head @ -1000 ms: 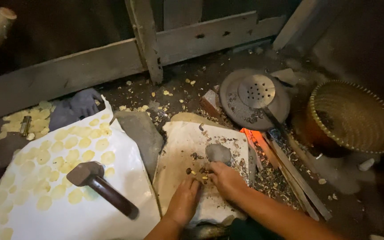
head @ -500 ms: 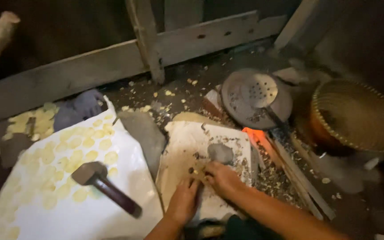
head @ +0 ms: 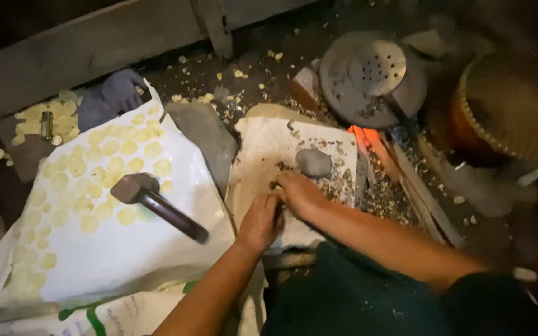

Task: Flattening dough pieces with a mallet and roasting them on a hot plate

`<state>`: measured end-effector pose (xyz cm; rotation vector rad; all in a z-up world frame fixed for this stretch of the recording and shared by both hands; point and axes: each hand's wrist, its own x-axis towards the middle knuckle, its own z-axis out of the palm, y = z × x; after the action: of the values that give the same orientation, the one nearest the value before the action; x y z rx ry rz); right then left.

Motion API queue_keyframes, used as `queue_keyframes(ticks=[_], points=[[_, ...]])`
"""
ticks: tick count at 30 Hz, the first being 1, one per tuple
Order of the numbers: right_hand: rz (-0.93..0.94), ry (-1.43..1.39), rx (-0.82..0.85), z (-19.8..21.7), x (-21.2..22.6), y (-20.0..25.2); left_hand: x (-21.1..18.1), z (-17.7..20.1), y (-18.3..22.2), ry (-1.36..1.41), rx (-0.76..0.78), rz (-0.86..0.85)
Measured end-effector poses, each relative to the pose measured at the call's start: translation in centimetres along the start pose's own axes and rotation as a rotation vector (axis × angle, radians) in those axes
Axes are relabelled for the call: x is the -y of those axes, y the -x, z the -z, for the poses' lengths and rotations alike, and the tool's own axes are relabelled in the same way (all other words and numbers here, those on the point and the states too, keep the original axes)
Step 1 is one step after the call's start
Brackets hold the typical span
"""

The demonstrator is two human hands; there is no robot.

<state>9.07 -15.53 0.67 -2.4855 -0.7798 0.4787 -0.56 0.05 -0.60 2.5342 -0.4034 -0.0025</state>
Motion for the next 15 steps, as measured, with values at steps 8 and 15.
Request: queue_keyframes(ticks=[8, 15], points=[[-0.134, -0.107, 0.092, 1.4, -0.9, 0.1, 1.2, 0.9, 0.1, -0.065, -0.044, 0.058], [0.002, 0.022, 0.173, 1.6, 2.3, 2.7, -0.1, 2.0, -0.3, 0.150, -0.088, 0.237]])
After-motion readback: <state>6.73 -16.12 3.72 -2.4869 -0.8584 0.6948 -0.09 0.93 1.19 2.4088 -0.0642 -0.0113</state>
